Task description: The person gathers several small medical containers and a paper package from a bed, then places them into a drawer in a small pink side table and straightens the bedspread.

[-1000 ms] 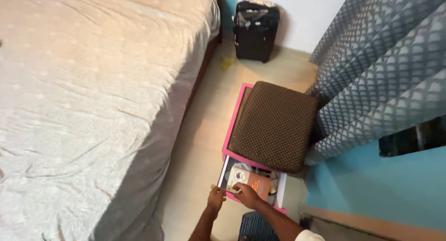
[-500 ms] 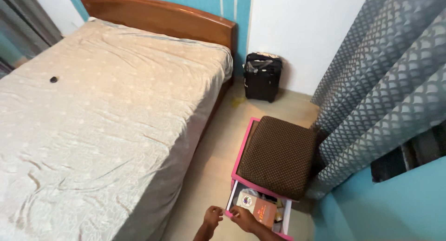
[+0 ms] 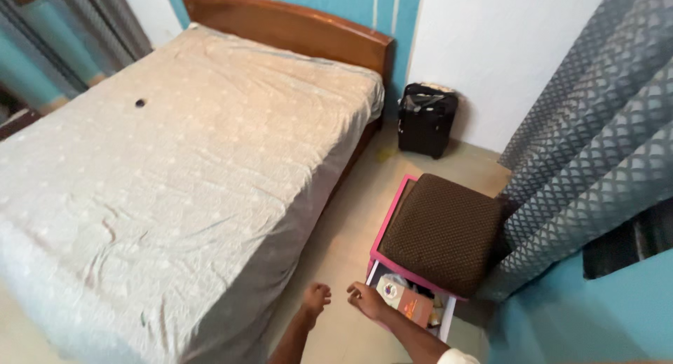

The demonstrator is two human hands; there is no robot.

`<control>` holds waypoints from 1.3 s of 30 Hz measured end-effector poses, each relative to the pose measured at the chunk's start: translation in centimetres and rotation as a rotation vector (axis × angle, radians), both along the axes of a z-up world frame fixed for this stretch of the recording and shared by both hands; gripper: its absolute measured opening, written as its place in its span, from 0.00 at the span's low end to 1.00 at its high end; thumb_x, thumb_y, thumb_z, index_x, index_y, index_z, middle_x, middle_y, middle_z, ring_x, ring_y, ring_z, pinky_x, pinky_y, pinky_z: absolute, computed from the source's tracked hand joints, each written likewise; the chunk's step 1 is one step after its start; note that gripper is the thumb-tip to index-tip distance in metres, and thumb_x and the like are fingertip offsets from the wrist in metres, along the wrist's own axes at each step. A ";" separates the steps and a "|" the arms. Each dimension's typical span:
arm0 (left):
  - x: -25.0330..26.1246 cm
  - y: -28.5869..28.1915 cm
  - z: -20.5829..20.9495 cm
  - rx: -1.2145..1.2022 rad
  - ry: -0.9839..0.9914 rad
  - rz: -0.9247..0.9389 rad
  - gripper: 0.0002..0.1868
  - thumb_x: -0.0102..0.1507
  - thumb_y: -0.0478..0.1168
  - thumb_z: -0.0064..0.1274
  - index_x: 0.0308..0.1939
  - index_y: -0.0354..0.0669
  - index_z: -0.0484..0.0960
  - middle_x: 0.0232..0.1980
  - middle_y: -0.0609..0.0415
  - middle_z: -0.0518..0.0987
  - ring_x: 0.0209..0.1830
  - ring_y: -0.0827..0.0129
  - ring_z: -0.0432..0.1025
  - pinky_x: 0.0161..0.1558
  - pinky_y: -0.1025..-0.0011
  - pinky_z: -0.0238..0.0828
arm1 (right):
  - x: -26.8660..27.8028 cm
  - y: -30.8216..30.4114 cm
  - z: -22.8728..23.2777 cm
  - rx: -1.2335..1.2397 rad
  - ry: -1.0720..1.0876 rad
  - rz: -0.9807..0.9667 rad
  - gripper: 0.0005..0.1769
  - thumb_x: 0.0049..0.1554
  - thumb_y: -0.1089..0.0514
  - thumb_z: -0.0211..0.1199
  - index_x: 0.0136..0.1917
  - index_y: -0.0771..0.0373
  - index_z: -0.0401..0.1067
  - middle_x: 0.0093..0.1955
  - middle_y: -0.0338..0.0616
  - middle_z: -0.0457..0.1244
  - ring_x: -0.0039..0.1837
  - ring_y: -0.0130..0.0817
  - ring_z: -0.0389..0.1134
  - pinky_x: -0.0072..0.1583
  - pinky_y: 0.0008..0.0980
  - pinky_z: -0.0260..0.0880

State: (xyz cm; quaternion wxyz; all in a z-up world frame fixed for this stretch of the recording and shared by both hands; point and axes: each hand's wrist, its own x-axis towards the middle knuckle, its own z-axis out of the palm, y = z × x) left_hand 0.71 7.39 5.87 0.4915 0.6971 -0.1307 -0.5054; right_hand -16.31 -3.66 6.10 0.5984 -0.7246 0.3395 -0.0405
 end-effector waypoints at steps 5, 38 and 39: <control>0.7 2.4 0.7 0.074 0.033 0.062 0.16 0.63 0.48 0.50 0.51 0.45 0.79 0.46 0.53 0.81 0.44 0.66 0.74 0.43 0.66 0.68 | 2.2 1.2 0.2 -0.075 0.001 0.121 0.16 0.58 0.57 0.65 0.59 0.60 0.71 0.49 0.44 0.70 0.51 0.32 0.72 0.52 0.32 0.73; 18.2 25.1 -8.0 -0.316 0.021 0.522 0.10 0.65 0.37 0.53 0.47 0.36 0.79 0.37 0.50 0.80 0.29 0.70 0.74 0.28 0.72 0.72 | 20.9 20.8 1.2 -0.115 -0.169 0.562 0.15 0.58 0.65 0.60 0.59 0.63 0.71 0.50 0.42 0.70 0.54 0.29 0.72 0.57 0.31 0.72; 18.2 26.2 -7.1 -0.250 0.018 0.509 0.10 0.65 0.39 0.53 0.48 0.39 0.79 0.37 0.52 0.81 0.28 0.71 0.74 0.26 0.73 0.69 | 21.4 21.8 1.1 -0.111 -0.167 0.576 0.15 0.58 0.65 0.60 0.59 0.63 0.71 0.50 0.42 0.70 0.54 0.29 0.72 0.57 0.31 0.72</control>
